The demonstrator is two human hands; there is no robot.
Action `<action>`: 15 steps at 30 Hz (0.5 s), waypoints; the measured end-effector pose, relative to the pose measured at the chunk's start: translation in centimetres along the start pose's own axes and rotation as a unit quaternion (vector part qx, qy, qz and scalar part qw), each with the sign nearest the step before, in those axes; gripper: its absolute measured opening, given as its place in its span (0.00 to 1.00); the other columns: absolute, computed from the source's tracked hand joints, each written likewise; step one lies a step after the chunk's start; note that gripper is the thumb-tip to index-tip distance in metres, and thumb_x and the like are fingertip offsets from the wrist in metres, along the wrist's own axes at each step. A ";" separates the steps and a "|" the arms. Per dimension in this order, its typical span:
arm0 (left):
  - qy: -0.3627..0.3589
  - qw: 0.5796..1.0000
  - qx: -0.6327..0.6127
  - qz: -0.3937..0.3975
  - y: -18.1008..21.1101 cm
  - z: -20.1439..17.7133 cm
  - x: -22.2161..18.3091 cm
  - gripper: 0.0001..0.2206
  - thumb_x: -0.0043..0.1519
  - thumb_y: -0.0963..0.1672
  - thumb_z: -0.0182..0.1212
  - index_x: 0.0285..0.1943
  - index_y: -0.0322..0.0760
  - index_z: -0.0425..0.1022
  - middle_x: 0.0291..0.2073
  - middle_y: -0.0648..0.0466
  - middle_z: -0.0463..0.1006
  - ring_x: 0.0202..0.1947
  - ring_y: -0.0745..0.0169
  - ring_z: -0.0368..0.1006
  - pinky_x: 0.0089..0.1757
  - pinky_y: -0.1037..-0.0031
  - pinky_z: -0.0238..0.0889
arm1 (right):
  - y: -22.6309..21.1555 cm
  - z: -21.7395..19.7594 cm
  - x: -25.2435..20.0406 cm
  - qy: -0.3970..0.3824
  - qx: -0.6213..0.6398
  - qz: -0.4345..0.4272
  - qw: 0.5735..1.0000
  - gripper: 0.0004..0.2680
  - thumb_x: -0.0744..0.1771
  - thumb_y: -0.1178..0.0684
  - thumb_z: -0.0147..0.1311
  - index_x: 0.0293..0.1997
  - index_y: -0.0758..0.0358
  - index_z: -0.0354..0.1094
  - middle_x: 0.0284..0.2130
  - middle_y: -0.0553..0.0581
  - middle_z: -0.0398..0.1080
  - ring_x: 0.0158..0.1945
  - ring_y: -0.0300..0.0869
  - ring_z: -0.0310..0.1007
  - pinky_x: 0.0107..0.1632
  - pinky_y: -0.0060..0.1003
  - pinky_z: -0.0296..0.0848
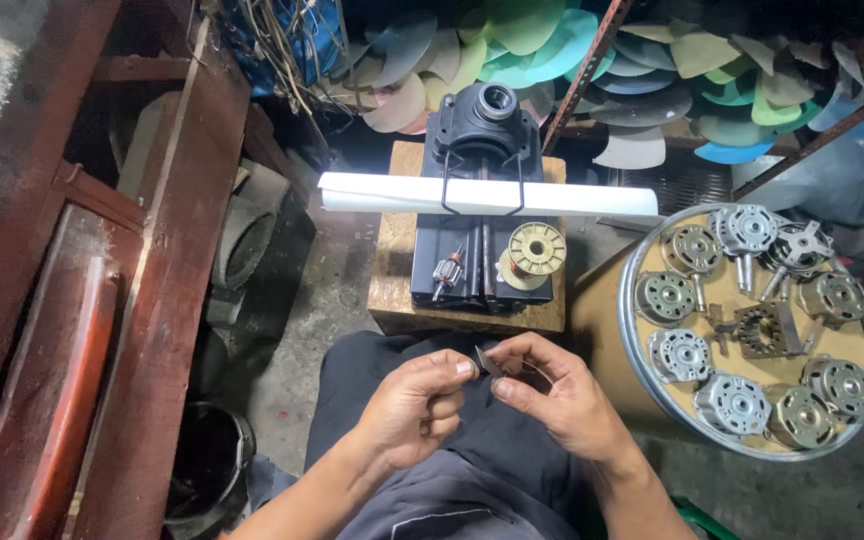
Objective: Assembling a motor rotor by manipulating wires with pliers and fitting a metal core onto a shaft
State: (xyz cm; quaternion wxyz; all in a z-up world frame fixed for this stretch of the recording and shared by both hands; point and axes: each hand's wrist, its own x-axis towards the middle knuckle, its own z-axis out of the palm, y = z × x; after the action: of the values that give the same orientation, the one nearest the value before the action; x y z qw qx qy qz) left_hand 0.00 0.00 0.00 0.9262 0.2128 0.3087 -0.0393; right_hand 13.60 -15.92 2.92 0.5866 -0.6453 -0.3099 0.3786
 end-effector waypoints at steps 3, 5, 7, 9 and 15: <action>0.002 1.000 0.019 0.009 0.5 0.5 -0.3 0.05 0.63 0.40 0.62 0.35 0.39 0.70 0.17 0.64 0.53 0.14 0.77 0.40 0.18 0.81 0.29 | -0.3 -0.4 0.1 -0.004 -0.024 0.003 1.000 0.11 0.63 0.55 0.64 0.50 0.61 0.75 0.42 0.52 0.79 0.49 0.38 0.78 0.55 0.33 0.75; -0.003 1.000 0.019 0.010 0.6 0.2 0.0 0.06 0.63 0.40 0.62 0.35 0.40 0.69 0.17 0.65 0.51 0.14 0.78 0.39 0.18 0.81 0.28 | -0.2 -0.5 0.2 -0.003 -0.009 0.006 1.000 0.11 0.64 0.56 0.64 0.50 0.62 0.75 0.43 0.53 0.78 0.48 0.37 0.77 0.54 0.32 0.74; -0.007 1.000 0.018 0.010 0.9 0.2 0.1 0.06 0.63 0.40 0.62 0.35 0.40 0.68 0.17 0.65 0.50 0.14 0.79 0.38 0.18 0.81 0.27 | -0.5 -0.8 0.3 -0.002 0.006 0.008 1.000 0.11 0.64 0.57 0.64 0.51 0.63 0.75 0.43 0.53 0.78 0.48 0.37 0.76 0.54 0.31 0.73; 0.009 0.999 0.030 0.015 1.4 0.6 -0.2 0.06 0.63 0.40 0.61 0.35 0.39 0.69 0.17 0.65 0.50 0.15 0.77 0.39 0.19 0.80 0.27 | -1.2 -0.9 0.5 0.004 0.005 0.008 1.000 0.11 0.64 0.56 0.64 0.50 0.63 0.76 0.41 0.54 0.78 0.46 0.38 0.77 0.52 0.32 0.75; 0.021 0.999 0.031 0.017 2.4 0.3 0.1 0.04 0.63 0.39 0.62 0.37 0.36 0.71 0.18 0.64 0.54 0.14 0.78 0.40 0.18 0.81 0.28 | -1.7 -2.0 0.9 0.025 0.004 0.018 1.000 0.11 0.63 0.58 0.64 0.49 0.65 0.76 0.40 0.54 0.78 0.40 0.36 0.75 0.46 0.30 0.74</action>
State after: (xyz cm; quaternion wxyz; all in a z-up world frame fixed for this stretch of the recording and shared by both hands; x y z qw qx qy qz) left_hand 0.68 2.06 1.03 0.9129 0.2477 0.3232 -0.0286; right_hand 15.89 -16.00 4.50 0.5901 -0.6578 -0.2817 0.3739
